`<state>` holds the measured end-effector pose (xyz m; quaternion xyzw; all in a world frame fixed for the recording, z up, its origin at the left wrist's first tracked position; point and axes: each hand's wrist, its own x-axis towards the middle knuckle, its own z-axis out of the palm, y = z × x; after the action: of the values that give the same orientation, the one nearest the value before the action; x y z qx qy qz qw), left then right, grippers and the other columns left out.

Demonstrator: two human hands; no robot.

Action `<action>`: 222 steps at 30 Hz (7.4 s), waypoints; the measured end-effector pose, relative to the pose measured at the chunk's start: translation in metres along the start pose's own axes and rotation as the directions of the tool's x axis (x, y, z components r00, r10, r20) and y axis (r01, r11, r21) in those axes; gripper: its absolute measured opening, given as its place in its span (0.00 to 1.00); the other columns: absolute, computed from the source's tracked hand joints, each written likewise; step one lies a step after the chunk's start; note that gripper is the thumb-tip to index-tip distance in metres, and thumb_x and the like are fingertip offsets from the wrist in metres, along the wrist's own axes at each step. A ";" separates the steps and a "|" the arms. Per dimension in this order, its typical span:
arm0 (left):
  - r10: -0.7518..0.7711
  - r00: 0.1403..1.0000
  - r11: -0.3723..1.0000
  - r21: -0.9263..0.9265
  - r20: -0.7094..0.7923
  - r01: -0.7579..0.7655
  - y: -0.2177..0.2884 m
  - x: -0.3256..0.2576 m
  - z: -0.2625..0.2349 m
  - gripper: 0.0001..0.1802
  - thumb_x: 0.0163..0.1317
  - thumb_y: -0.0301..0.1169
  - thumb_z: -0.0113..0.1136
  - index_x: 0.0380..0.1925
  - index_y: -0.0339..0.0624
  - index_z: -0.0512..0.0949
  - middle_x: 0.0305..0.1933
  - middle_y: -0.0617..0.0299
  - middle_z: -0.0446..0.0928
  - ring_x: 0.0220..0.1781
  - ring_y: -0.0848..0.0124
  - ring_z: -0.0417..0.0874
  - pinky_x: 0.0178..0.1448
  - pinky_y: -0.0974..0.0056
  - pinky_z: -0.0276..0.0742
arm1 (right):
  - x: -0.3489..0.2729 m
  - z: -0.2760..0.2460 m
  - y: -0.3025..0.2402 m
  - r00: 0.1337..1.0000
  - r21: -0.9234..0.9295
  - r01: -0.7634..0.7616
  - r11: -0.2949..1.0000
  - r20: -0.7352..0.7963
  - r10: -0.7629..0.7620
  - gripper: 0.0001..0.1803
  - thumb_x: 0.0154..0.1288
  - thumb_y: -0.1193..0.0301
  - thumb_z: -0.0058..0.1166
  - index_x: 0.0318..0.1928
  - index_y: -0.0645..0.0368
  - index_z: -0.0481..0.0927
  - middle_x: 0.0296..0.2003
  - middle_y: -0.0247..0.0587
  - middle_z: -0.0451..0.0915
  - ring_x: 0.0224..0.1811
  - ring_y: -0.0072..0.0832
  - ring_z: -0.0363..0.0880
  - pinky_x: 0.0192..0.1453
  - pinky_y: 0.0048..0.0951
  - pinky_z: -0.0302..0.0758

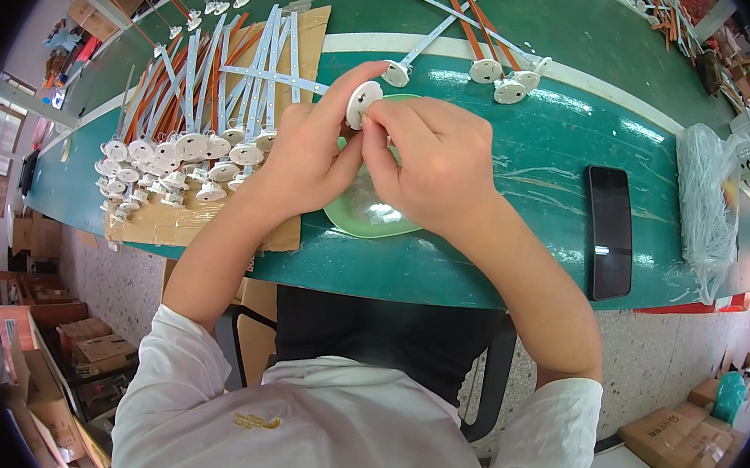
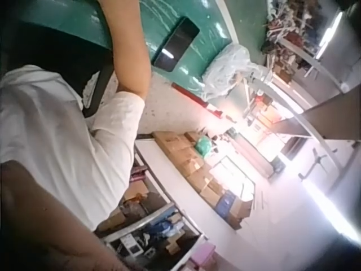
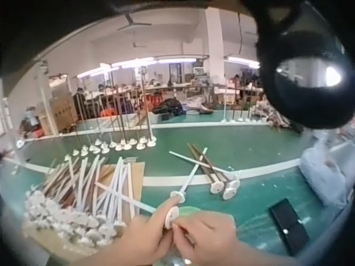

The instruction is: Assembling plastic components by attaching circular bases to long stems at a manufacturing workbench.

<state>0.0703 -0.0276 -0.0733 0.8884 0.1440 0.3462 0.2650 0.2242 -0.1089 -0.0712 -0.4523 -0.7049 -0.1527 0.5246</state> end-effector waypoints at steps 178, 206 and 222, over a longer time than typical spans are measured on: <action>-0.128 0.988 0.986 -0.096 0.091 0.137 -0.002 0.009 -0.028 0.14 0.54 0.23 0.73 0.39 0.40 0.80 0.34 0.62 0.84 0.37 0.76 0.86 0.45 0.69 0.81 | 0.010 -0.021 0.013 0.619 0.281 -0.784 0.554 0.421 0.663 0.04 0.63 0.79 0.67 0.38 0.64 0.86 0.35 0.36 0.87 0.38 0.19 0.85 0.38 0.20 0.80; -0.300 0.953 0.843 -0.480 -0.045 0.243 -0.002 0.007 -0.024 0.12 0.59 0.26 0.71 0.42 0.39 0.81 0.38 0.63 0.84 0.38 0.78 0.82 0.45 0.69 0.78 | 0.005 -0.013 -0.007 0.843 0.299 -0.531 0.793 0.281 0.459 0.07 0.61 0.81 0.67 0.40 0.66 0.87 0.36 0.40 0.88 0.35 0.23 0.88 0.43 0.24 0.84; -0.239 0.959 0.904 -0.395 -0.152 0.163 -0.003 0.006 -0.020 0.11 0.59 0.26 0.71 0.41 0.39 0.81 0.36 0.60 0.84 0.38 0.73 0.85 0.44 0.67 0.79 | 0.006 -0.008 -0.002 0.992 0.059 -0.116 0.991 0.049 0.114 0.08 0.53 0.80 0.70 0.35 0.61 0.86 0.31 0.40 0.88 0.27 0.27 0.88 0.30 0.22 0.81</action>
<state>0.0603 -0.0148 -0.0595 0.7622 0.1911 0.4241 0.4502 0.2271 -0.1126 -0.0622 -0.4791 -0.6938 -0.0900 0.5301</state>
